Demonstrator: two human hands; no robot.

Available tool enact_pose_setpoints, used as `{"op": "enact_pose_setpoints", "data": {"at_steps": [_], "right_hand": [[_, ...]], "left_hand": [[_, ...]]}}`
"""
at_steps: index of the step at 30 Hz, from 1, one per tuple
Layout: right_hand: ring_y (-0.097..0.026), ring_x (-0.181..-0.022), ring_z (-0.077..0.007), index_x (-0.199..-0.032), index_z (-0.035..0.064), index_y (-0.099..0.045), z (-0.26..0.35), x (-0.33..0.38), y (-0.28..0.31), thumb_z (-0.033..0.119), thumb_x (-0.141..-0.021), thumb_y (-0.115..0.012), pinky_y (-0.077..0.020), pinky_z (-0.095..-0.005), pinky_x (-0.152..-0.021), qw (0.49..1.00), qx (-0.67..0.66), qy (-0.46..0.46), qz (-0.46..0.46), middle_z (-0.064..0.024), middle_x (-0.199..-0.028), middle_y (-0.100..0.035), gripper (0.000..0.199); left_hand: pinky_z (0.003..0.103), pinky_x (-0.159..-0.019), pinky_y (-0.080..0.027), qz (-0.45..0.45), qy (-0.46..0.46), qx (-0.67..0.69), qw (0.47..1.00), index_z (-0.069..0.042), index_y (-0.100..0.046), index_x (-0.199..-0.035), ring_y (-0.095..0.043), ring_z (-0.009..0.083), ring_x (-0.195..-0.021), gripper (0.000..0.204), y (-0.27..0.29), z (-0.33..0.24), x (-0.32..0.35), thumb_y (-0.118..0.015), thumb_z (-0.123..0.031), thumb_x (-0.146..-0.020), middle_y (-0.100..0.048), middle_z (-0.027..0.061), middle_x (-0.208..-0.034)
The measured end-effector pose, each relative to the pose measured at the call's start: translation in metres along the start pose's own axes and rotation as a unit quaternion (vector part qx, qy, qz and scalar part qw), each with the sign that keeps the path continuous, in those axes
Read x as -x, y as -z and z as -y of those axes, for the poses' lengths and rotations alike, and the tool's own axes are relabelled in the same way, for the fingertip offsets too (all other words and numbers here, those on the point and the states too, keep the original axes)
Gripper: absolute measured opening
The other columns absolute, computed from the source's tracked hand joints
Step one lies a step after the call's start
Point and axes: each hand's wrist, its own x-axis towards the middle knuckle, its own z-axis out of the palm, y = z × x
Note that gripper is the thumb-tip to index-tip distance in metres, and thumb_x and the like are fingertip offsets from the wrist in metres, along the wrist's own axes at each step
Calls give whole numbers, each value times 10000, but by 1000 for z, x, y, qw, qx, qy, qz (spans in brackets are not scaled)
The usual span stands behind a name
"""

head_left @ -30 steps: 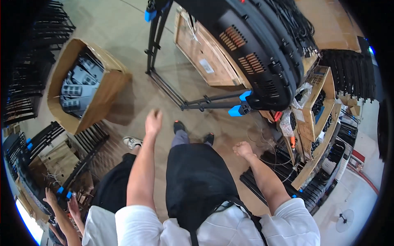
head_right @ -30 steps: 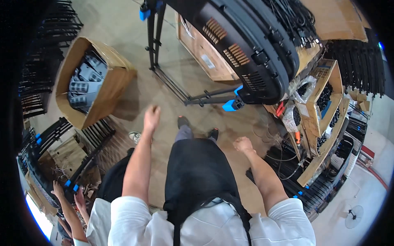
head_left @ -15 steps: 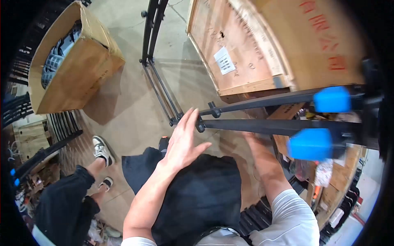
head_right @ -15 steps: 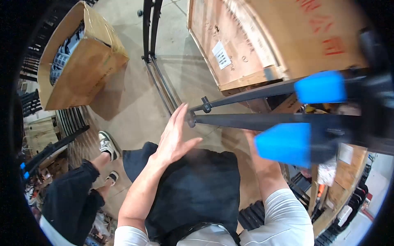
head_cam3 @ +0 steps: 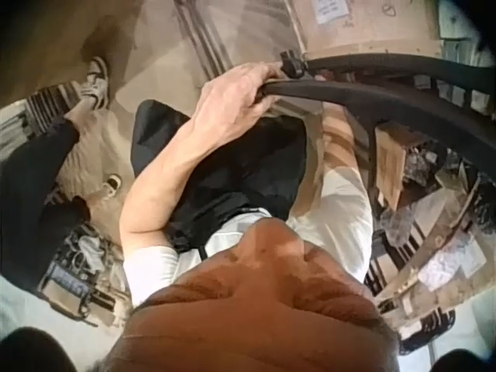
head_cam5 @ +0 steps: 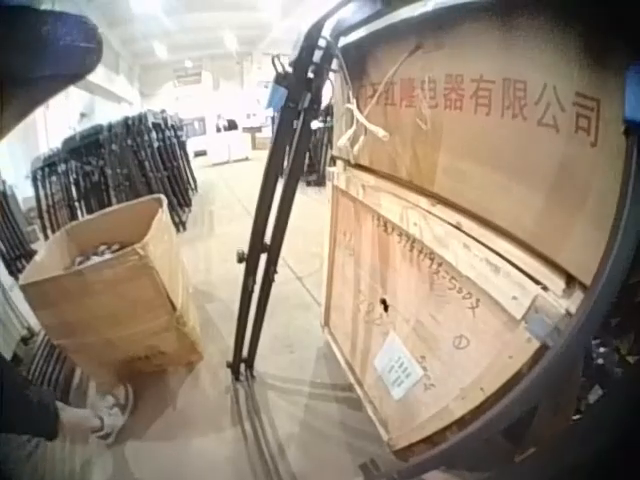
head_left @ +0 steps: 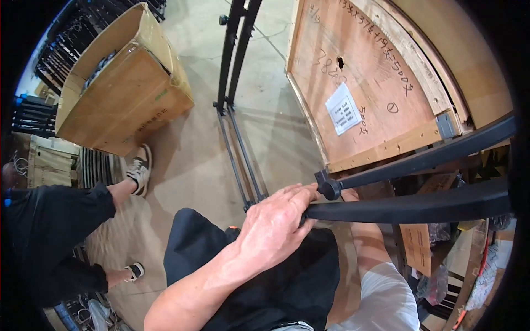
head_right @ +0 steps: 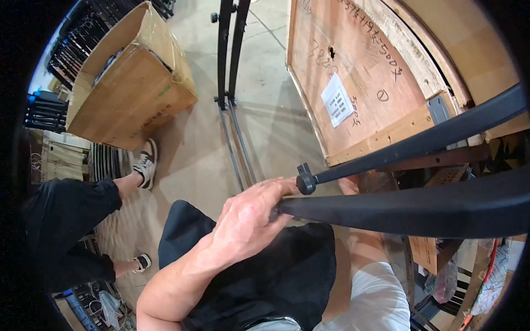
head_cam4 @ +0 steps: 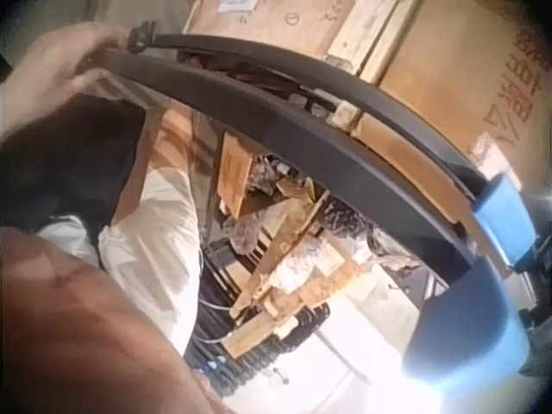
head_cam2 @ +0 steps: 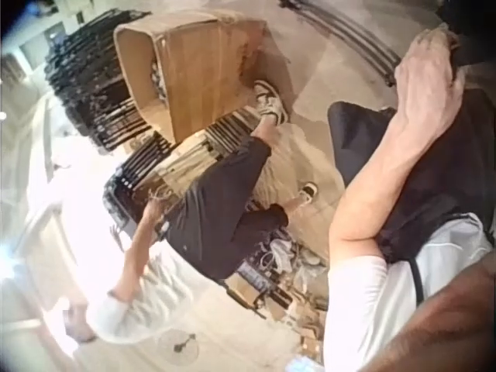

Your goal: Assembling electronic components, housings, and wiring onto metal frames for fitness equipment.

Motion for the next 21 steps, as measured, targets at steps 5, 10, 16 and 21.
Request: {"op": "enact_pose_setpoints", "data": {"at_steps": [5, 10, 16, 21], "right_hand": [[-664, -788, -153, -988, 72, -713, 20, -23, -4, 150, -894, -665, -559, -361, -699, 998, 55, 10, -28, -46, -849, -706, 132], [-645, -749, -150, -970, 65, -692, 47, 92, -4, 42, -911, -626, -548, -324, -670, 983, -11, -146, -108, -23, -865, -689, 91], [-685, -729, -127, -998, 47, -707, 304, 239, 69, 196, -922, -746, -545, -325, -678, 974, -85, -188, -99, -32, -804, -705, 171], [-679, -793, -106, -1028, 33, -708, 500, 325, 168, 168, -959, -712, -552, -297, -727, 985, -8, -54, -164, -40, -861, -717, 151]], "left_hand": [[428, -958, -565, 2, -3, 15, 1000, -51, -637, -1217, -656, 353, -1205, 364, 3, -10, -4, -724, -29, -864, -694, 130, -1301], [444, -1033, -521, 16, 53, 20, 998, -58, -590, -1327, -613, 359, -1266, 476, 0, -7, 5, -732, -81, -873, -649, 149, -1362], [449, -1204, -380, 58, 100, -80, 990, 26, -335, -1561, -423, 425, -1456, 872, 43, -42, 23, -780, -202, -846, -428, 323, -1538], [426, -1128, -460, 113, 161, -13, 980, 25, -471, -1497, -596, 381, -1316, 700, 100, -75, 52, -721, -274, -915, -607, 272, -1405]]}}
